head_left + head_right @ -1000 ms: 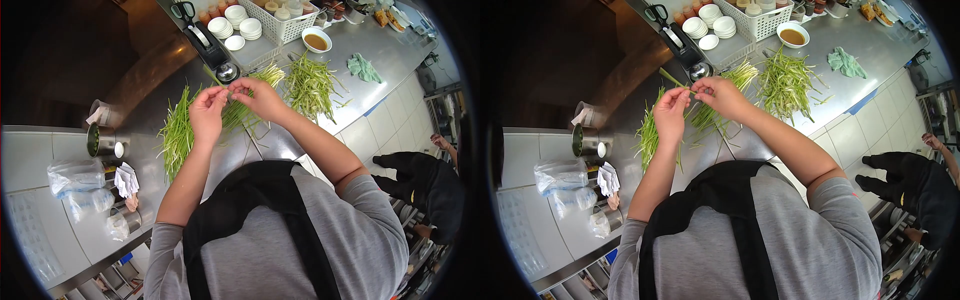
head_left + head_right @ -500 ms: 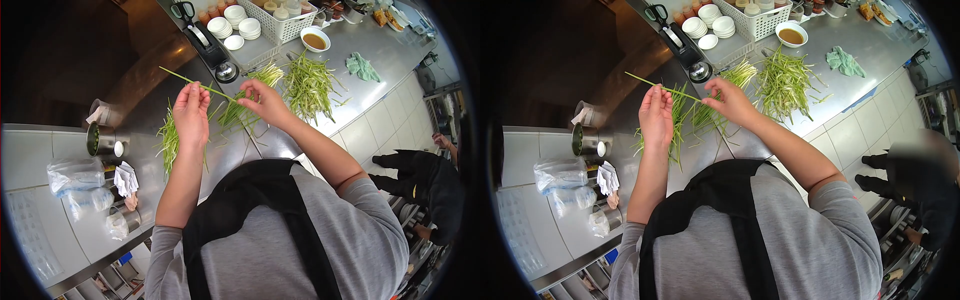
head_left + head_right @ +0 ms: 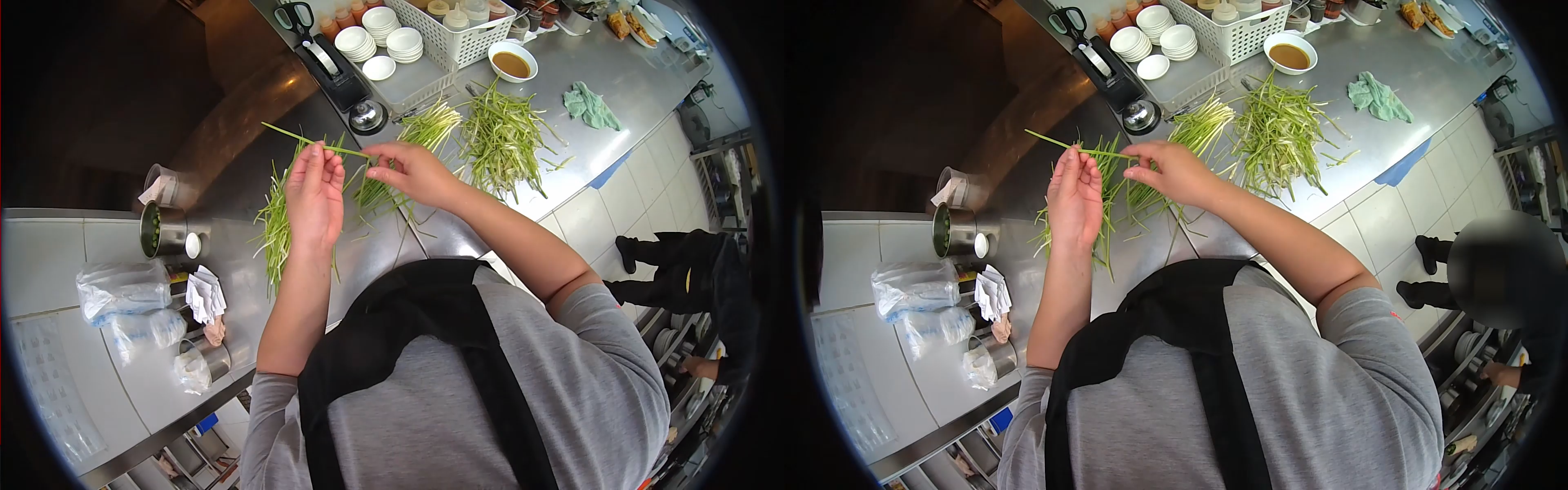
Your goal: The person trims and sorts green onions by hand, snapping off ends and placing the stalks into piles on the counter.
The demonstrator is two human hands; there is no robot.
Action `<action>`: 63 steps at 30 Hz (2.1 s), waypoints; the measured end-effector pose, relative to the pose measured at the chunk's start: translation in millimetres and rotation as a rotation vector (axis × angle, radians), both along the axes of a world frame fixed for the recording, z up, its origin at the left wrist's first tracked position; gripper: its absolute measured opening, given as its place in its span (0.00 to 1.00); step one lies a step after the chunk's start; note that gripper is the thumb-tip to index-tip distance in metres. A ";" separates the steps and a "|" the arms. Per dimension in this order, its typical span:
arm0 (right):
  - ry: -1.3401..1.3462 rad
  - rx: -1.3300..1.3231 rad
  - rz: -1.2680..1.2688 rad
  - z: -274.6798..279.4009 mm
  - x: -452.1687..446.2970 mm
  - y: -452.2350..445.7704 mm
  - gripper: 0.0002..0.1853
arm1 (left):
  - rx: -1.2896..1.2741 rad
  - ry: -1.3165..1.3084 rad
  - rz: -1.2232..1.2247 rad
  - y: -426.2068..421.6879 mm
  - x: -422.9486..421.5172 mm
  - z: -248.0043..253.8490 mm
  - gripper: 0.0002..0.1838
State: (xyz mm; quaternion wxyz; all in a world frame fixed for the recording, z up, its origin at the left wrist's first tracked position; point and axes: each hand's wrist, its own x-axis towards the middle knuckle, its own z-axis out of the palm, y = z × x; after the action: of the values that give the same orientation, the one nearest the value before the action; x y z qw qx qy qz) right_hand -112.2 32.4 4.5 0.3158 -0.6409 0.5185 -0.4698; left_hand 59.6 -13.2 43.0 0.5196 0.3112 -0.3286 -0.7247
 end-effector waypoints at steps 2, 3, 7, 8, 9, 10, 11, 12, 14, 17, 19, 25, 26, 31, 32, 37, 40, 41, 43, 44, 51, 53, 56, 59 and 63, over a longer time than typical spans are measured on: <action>0.012 -0.051 0.033 -10.1 2.7 -3.9 0.11 | 0.013 0.020 -0.071 -2.3 1.6 -6.2 0.10; 0.023 -0.103 0.068 -8.7 4.3 -5.0 0.10 | 0.012 0.020 -0.069 -0.3 -1.4 -6.4 0.10; -0.349 0.303 0.076 -2.3 1.6 -1.6 0.08 | -0.436 -0.769 0.016 17.0 -13.9 -29.1 0.18; -0.400 0.261 0.034 -4.6 -1.8 -3.2 0.09 | -0.331 -0.759 -0.288 20.4 -6.5 -33.2 0.17; -0.451 0.220 -0.012 -7.1 -5.6 -4.1 0.09 | -0.218 -0.737 -0.592 24.5 -2.9 -33.3 0.16; -0.406 0.159 -0.079 -8.9 -9.8 -5.2 0.10 | -0.215 -0.737 -0.598 28.4 -3.7 -34.4 0.16; -0.409 0.164 -0.083 -10.2 -13.1 -5.5 0.10 | -0.180 -0.736 -0.613 33.2 -5.6 -35.8 0.16; -0.533 0.147 -0.166 -7.8 -16.3 -6.0 0.10 | -0.148 -0.734 -0.625 36.6 -6.5 -36.5 0.15; -0.702 0.075 -0.297 -7.4 -24.1 -9.1 0.10 | -0.211 -0.773 -0.616 40.5 -5.9 -33.9 0.15; -0.612 0.123 -0.370 -7.6 -49.3 -4.3 0.11 | -0.339 -0.858 -0.580 43.6 -2.4 -26.6 0.15; -0.467 0.147 -0.412 -12.6 -68.3 3.3 0.11 | -0.404 -0.903 -0.550 43.3 2.1 -21.7 0.15; 0.490 -0.233 -0.393 8.6 -49.8 30.5 0.18 | -0.494 -1.116 -0.563 43.1 12.8 -20.2 0.15; 0.487 -0.228 -0.396 17.5 -37.4 37.5 0.18 | -0.531 -1.152 -0.564 42.7 12.6 -21.6 0.14; 1.013 -0.220 0.034 30.4 -20.6 45.9 0.09 | -0.537 -1.289 -0.615 41.3 7.4 -6.3 0.14; 1.010 -0.223 0.037 26.7 -19.9 42.9 0.09 | -0.545 -1.209 -0.638 39.6 10.7 -10.8 0.14; -0.813 0.328 -0.069 27.1 -32.3 27.2 0.07 | -0.315 -0.791 -0.546 31.2 20.9 -7.2 0.14; -0.802 0.420 0.017 20.2 -15.8 34.9 0.09 | 0.153 0.051 -0.279 18.6 18.3 1.1 0.13; -0.749 0.507 0.133 16.6 -9.2 38.4 0.09 | 0.127 0.179 -0.249 16.1 18.0 3.8 0.12; -0.745 0.558 0.160 11.1 6.3 43.0 0.10 | 0.099 0.309 -0.215 13.8 16.4 6.5 0.12; -0.729 0.566 0.202 8.2 13.1 44.0 0.10 | 0.083 0.331 -0.202 14.0 14.4 6.9 0.12; -0.694 0.554 0.350 4.1 40.8 47.8 0.07 | 0.045 0.329 -0.166 21.2 5.7 5.7 0.13; -0.792 0.607 0.343 2.9 37.8 45.2 0.06 | 0.048 0.325 -0.194 22.9 9.6 4.5 0.14; -1.152 0.662 0.130 -1.1 15.4 40.1 0.05 | 0.061 0.258 -0.254 20.2 20.5 -0.2 0.14; -0.577 0.491 -0.058 -9.4 -20.0 32.1 0.08 | -0.032 -0.286 -0.300 8.6 41.1 0.6 0.14; 0.483 0.321 -0.372 -20.3 -80.5 35.4 0.08 | -0.795 -1.684 -0.039 -13.0 83.7 -25.7 0.16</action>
State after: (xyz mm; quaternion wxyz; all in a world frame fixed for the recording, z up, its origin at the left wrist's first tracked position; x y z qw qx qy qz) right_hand -192.7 67.8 -15.8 0.1898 -0.5703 0.7534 -0.2666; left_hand 143.3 -26.2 17.3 0.1661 0.5280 -0.8265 -0.1029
